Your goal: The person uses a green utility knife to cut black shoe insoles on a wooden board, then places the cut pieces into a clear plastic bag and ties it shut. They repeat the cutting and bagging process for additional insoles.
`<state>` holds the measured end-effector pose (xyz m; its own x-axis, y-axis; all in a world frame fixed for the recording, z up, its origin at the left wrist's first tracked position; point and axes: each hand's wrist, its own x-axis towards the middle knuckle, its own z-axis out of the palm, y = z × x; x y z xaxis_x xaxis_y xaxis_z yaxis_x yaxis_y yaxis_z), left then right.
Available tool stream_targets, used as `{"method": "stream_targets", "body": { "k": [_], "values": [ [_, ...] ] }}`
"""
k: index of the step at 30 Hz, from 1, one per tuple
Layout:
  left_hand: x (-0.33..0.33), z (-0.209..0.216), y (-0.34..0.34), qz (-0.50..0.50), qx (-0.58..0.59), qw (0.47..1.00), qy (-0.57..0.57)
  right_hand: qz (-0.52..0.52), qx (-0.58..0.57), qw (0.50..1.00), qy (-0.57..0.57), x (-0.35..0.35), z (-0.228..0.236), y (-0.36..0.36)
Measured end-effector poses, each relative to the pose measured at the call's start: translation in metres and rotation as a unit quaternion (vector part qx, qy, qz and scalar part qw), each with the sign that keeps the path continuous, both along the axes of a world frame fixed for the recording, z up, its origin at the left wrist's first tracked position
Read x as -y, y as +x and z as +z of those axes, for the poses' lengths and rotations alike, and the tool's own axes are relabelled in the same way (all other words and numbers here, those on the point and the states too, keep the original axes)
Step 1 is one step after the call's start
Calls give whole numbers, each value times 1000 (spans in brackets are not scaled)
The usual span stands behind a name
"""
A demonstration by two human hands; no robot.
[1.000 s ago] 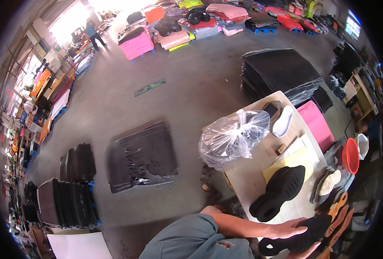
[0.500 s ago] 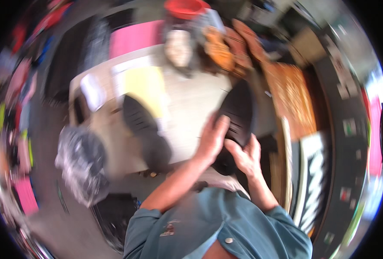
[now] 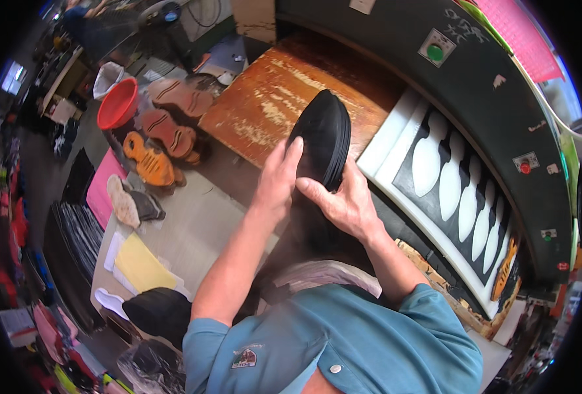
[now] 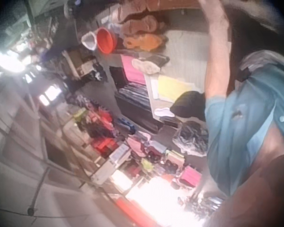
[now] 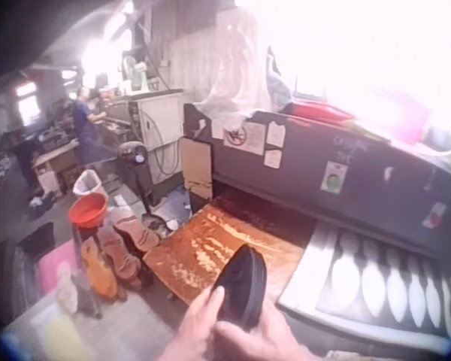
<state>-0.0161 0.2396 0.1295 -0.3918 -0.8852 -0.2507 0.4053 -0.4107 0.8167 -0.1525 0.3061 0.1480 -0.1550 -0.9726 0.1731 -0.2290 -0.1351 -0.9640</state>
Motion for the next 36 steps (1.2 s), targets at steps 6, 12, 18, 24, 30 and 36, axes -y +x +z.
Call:
{"method": "stream_targets", "body": {
  "k": [6, 12, 18, 24, 30, 36],
  "values": [
    [54, 11, -84, -111, 33, 993, -22, -61, 40, 996, 53, 16, 5, -70],
    [80, -45, -139, -112, 453, 821, -329, -156, -304, 940, 27, 18, -26, -121],
    [56, -77, -146, -157, 382, 849, -328, -172, -127, 977, 26, -14, -76, -118],
    [52, -69, -148, -165, 409, 847, -298, -86, 305, 923, 217, -48, -81, -87],
    [59, -42, -137, -233, 412, 842, -259, 18, 157, 958, 241, -47, -61, -81],
    [50, -52, -112, -254, 432, 801, -328, 28, 131, 966, 221, -47, -53, -76]
  ]
}}
